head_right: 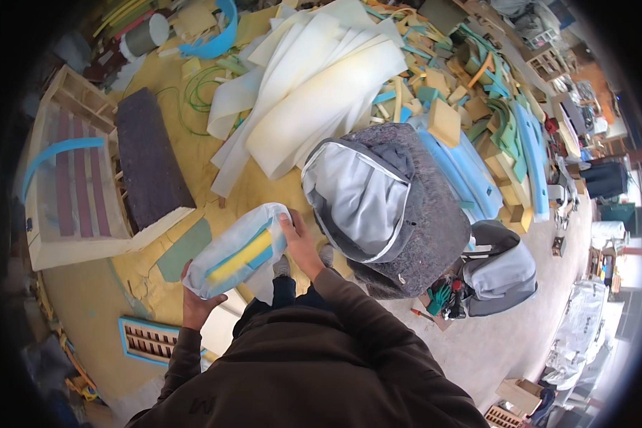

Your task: The person fits a gray fabric cover over a light blue foam cushion, aligns the edges, and then uses a cordless drill to fasten a metal bracket to the cushion. The person also puts on a green glove before using the drill.

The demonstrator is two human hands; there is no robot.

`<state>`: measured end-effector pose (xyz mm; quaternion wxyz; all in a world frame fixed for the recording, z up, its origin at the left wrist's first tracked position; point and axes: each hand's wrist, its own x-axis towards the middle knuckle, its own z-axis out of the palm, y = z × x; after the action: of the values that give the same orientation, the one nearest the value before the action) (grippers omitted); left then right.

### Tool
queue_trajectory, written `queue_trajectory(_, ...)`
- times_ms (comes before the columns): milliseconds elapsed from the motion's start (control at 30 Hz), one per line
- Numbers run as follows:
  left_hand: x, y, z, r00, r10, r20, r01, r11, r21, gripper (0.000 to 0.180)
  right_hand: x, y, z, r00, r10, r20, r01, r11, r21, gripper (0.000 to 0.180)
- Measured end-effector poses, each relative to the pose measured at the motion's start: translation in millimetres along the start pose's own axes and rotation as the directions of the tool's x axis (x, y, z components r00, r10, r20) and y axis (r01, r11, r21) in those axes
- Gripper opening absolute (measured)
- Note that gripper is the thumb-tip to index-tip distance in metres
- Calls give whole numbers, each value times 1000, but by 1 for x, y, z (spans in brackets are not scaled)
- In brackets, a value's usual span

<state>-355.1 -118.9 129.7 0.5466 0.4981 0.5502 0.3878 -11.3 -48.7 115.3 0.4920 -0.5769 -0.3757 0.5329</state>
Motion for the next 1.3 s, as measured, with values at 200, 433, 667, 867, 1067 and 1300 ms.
queue_trajectory(200, 14, 51, 25, 998, 45, -52, -17, 898, 440, 109, -23, -6, -27, 805, 589, 74, -592, 805, 37, 61)
queue_trajectory(433, -22, 67, 57, 998, -2, -61, 38, 805, 592, 99, -26, -14, -89, 340, 496, 799, -387, 848, -362, 58)
queue_trajectory(667, -93, 60, 111, 993, -81, -84, 117, 671, 732, 110, 25, 102, -328, 819, 574, 4, -428, 615, -662, 58)
queue_trajectory(867, -118, 80, 112, 977, -193, -88, 204, 732, 650, 114, -7, 258, -441, 665, 495, -560, -705, 662, -253, 141)
queue_trajectory(1067, -83, 132, 87, 971, -240, -1, 179, 721, 669, 74, 32, 280, -426, 553, 594, -584, -726, 687, 11, 83)
queue_trajectory(1300, 34, 136, 141, 939, 37, 341, -220, 827, 517, 59, 108, -52, -257, 993, 115, -8, -112, 982, 153, 26)
